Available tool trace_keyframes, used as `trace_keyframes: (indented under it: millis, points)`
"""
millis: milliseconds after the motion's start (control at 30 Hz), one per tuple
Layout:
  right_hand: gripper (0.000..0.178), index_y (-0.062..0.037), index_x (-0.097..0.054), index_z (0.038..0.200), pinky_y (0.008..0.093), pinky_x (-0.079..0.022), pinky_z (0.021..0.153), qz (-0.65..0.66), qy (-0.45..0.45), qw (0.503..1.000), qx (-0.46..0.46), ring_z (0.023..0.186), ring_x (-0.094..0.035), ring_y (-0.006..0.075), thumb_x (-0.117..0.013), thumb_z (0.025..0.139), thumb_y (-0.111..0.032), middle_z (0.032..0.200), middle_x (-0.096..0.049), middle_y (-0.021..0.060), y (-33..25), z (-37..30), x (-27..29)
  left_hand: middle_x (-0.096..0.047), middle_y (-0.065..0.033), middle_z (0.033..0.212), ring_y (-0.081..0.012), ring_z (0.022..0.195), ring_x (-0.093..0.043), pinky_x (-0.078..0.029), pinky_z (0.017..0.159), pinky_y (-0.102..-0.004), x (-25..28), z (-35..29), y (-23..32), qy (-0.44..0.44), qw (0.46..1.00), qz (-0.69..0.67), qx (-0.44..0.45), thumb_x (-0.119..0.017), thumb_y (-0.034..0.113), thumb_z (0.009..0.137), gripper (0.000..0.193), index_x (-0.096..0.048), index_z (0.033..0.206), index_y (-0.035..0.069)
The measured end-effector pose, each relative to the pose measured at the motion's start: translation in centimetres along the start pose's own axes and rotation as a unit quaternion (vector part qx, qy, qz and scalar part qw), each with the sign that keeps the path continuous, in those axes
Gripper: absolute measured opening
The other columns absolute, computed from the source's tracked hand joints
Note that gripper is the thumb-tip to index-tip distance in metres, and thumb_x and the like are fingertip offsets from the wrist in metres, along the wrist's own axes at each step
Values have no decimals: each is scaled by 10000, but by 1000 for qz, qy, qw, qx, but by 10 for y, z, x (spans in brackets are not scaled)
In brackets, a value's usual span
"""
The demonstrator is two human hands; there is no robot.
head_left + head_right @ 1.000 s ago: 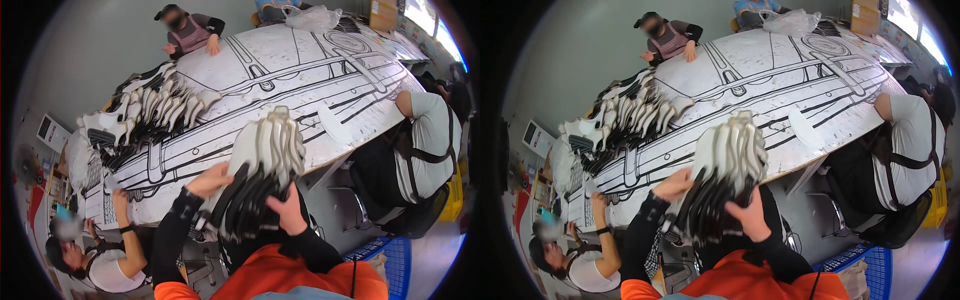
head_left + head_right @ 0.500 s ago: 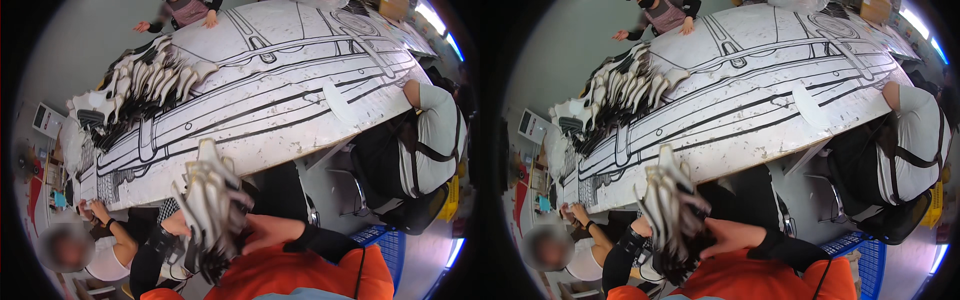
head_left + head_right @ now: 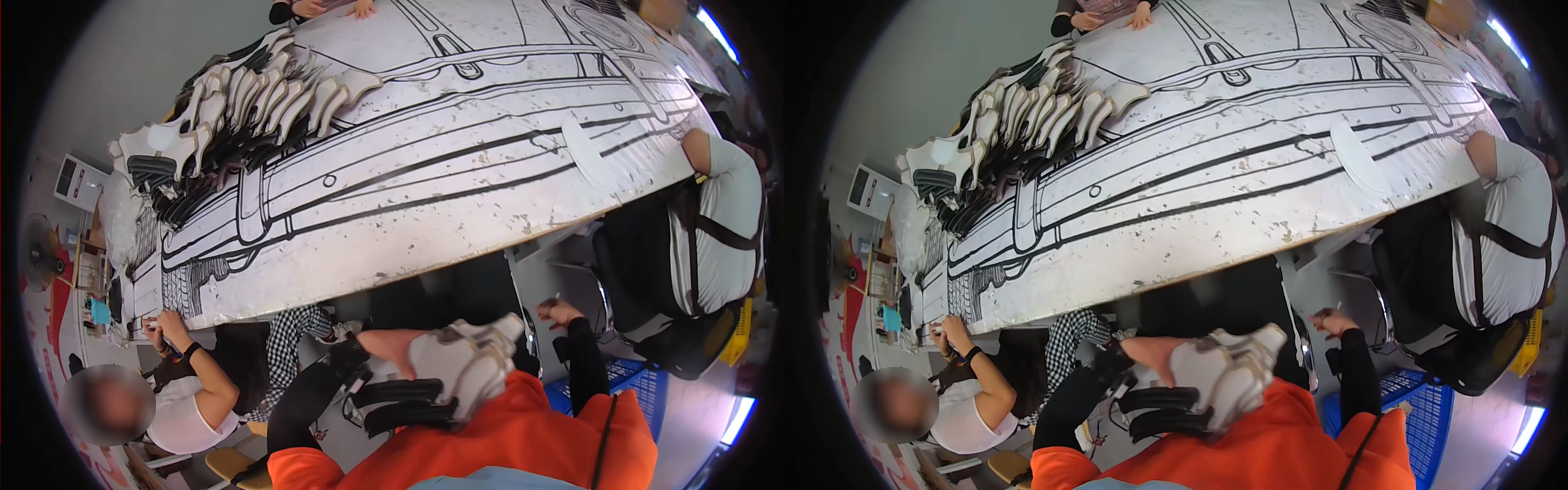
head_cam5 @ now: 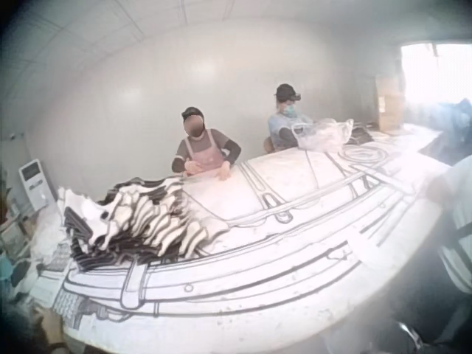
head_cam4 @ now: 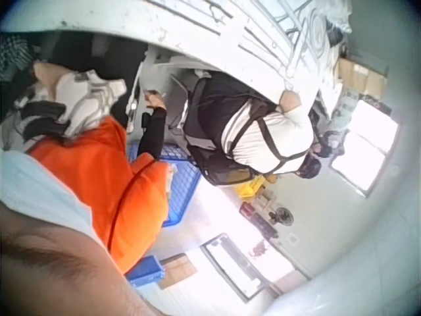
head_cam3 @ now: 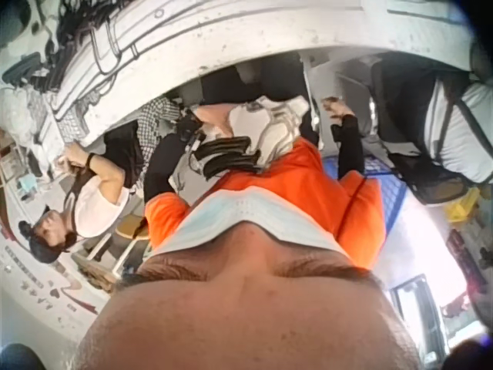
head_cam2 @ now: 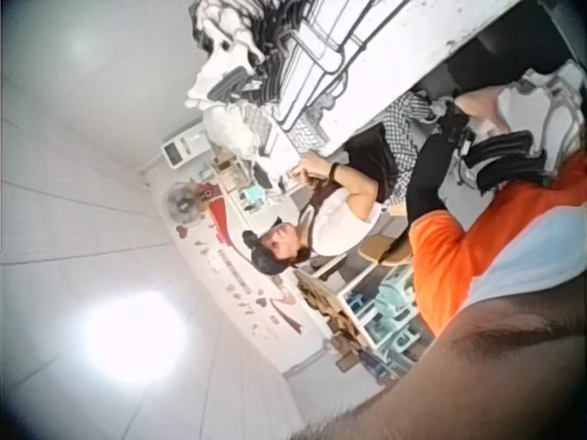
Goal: Organize and stack various shoe components on a large assembly table in a manufacturing environment.
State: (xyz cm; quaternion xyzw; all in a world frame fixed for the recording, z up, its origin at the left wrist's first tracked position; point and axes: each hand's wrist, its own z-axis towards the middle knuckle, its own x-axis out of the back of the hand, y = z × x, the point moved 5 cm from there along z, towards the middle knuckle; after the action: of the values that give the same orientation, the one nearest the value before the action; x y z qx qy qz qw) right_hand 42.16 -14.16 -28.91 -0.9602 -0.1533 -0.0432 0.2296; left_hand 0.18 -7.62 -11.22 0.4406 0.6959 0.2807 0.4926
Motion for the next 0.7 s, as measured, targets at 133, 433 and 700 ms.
trace_keyframes:
  millis: [133, 433, 700]
  points:
    - [1006, -78, -491, 1401, 631, -424, 960, -30, -121, 985, -119, 1365, -385, 378, -648, 720, -801, 1478, -429, 155, 49, -6, -38, -565, -136, 1333, -183, 1219, -518, -416, 1050, -328, 27, 23, -1, -41, 988, 126, 74, -879, 240, 703, 913, -384, 1423, -23]
    - [677, -21, -660, 1187, 383, -485, 905, 87, 72, 993, -45, 1037, -643, 264, -708, 829, -593, 1182, -667, 131, 153, -26, -96, -474, -243, 1439, -287, 1326, -472, -351, 1117, -349, 44, 20, -5, 39, 974, 185, 124, -868, 404, 677, 1088, -299, 1474, -69]
    - [442, -21, -735, 1012, 329, -482, 764, 230, 178, 957, -23, 824, -619, 137, -711, 884, -444, 877, -711, 31, 169, -65, -117, -424, -243, 1464, -291, 1361, -411, -337, 1127, -372, 64, 0, -26, 23, 969, 225, 104, -860, 458, 651, 1110, -305, 1480, -29]
